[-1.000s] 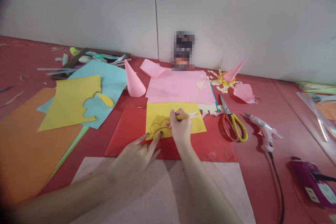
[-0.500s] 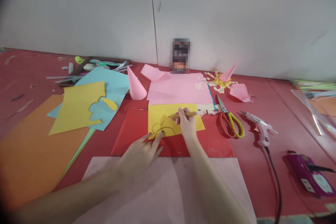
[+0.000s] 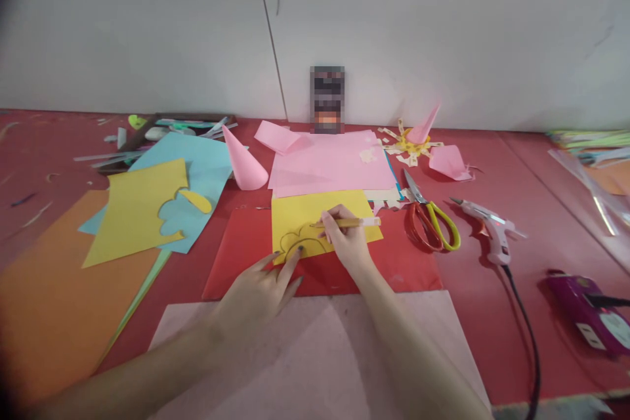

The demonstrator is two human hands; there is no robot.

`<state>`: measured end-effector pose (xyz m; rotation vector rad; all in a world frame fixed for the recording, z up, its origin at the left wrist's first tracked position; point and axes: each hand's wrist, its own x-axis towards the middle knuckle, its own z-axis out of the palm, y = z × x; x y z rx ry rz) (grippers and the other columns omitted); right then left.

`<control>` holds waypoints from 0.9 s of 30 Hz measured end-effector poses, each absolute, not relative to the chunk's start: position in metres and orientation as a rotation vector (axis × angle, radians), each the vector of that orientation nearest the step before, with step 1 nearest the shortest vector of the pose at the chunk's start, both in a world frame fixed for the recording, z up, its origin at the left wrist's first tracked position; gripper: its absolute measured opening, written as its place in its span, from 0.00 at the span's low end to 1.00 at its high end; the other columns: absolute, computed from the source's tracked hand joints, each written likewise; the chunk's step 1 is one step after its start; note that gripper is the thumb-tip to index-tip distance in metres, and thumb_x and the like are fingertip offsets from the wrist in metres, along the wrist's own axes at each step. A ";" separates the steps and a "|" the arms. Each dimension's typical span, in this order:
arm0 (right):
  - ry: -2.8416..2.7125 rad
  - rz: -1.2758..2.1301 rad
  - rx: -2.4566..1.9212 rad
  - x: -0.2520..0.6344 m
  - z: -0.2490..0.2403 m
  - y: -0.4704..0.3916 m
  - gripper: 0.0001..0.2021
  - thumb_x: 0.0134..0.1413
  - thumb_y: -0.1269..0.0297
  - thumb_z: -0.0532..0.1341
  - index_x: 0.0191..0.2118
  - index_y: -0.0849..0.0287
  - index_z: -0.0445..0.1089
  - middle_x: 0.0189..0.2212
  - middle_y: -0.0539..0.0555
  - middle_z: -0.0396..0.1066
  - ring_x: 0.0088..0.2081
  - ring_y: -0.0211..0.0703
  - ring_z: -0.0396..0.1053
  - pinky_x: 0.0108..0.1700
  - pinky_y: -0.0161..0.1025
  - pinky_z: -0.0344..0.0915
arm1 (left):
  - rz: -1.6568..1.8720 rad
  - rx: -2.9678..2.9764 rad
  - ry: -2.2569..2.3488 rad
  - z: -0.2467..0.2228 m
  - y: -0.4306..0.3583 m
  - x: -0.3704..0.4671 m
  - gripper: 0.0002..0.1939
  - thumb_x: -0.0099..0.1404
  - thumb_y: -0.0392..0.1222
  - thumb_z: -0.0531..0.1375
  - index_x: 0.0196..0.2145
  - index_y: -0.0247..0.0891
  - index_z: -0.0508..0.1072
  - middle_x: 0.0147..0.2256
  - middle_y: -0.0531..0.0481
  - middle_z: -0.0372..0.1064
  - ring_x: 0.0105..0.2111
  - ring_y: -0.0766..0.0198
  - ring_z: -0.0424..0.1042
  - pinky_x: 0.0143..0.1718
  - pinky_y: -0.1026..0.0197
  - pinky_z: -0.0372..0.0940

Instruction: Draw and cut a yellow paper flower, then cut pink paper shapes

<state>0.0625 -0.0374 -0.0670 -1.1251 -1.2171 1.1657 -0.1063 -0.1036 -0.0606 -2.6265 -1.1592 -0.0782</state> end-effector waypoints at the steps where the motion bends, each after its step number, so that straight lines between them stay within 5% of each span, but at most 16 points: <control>1: -1.221 1.143 -1.146 0.063 -0.067 -0.038 0.11 0.51 0.56 0.59 0.26 0.57 0.61 0.13 0.41 0.56 0.17 0.34 0.64 0.27 0.35 0.66 | -0.091 -2.634 -1.172 -0.061 -0.104 -0.106 0.21 0.67 0.38 0.44 0.50 0.21 0.65 0.14 0.51 0.66 0.16 0.64 0.67 0.39 0.57 0.67; 6: -1.380 1.072 -1.251 0.063 -0.067 -0.041 0.11 0.51 0.57 0.59 0.25 0.57 0.61 0.17 0.47 0.66 0.23 0.39 0.68 0.27 0.36 0.64 | -0.185 -2.678 -1.223 -0.062 -0.105 -0.106 0.22 0.67 0.38 0.42 0.49 0.22 0.66 0.12 0.52 0.63 0.15 0.64 0.65 0.39 0.57 0.67; 27: -1.455 1.123 -1.287 0.061 -0.070 -0.039 0.10 0.50 0.57 0.59 0.24 0.56 0.62 0.17 0.48 0.68 0.23 0.39 0.67 0.28 0.35 0.64 | -0.247 -2.669 -1.217 -0.067 -0.105 -0.107 0.21 0.67 0.37 0.43 0.50 0.22 0.66 0.12 0.53 0.62 0.15 0.65 0.64 0.41 0.58 0.67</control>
